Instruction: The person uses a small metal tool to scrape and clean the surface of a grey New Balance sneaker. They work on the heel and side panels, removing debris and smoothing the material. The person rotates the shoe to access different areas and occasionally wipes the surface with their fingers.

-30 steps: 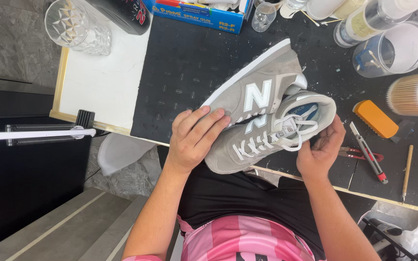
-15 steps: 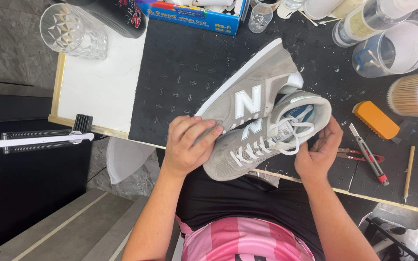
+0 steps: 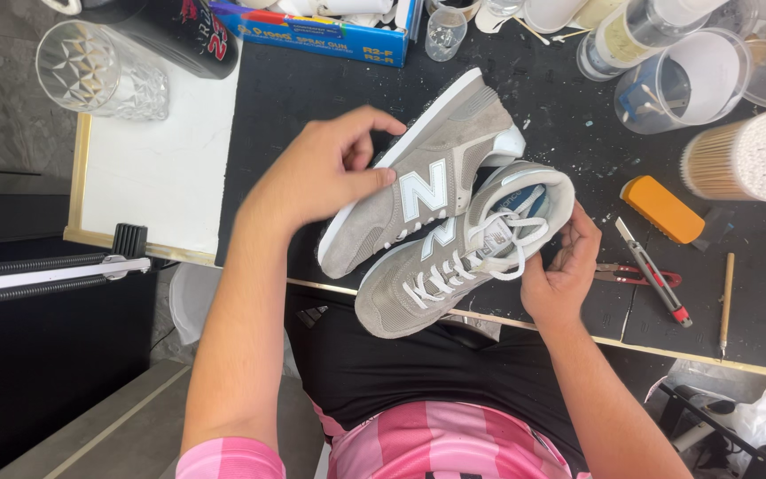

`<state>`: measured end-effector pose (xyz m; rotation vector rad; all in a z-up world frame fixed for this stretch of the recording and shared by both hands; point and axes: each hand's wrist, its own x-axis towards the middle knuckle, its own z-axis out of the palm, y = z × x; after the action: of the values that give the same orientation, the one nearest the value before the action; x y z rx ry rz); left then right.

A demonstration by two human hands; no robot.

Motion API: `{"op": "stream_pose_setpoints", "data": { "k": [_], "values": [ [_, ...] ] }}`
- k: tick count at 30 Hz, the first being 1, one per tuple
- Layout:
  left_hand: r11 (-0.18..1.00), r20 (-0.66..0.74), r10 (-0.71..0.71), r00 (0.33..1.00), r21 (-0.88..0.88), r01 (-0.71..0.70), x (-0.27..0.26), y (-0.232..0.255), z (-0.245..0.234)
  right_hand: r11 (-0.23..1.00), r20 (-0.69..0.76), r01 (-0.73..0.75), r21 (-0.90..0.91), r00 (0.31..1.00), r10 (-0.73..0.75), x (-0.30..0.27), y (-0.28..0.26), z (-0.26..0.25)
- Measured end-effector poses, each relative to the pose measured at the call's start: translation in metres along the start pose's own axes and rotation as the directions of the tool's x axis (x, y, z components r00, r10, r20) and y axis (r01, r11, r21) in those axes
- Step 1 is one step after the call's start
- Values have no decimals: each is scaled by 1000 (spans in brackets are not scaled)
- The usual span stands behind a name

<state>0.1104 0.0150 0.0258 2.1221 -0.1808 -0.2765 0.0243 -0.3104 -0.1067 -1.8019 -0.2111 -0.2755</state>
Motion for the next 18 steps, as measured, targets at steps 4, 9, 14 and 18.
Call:
{"op": "stream_pose_setpoints", "data": {
  "k": [4, 9, 14, 18],
  "values": [
    [975, -75, -77, 994, 204, 91, 29, 3, 11, 1000, -1, -19, -4, 1000, 19, 0, 2, 0],
    [857, -187, -11, 982, 504, 106, 11, 22, 30, 1000, 15, -12, 26, 1000, 12, 3, -5, 2],
    [866, -158, 85, 984, 501, 6, -45, 35, 41, 969, 209, 223, -105, 958, -197, 23, -29, -2],
    [984, -324, -34, 946, 156, 88, -76, 3, 36, 955, 424, 176, -237, 904, -62, 42, -38, -32]
  ]
}}
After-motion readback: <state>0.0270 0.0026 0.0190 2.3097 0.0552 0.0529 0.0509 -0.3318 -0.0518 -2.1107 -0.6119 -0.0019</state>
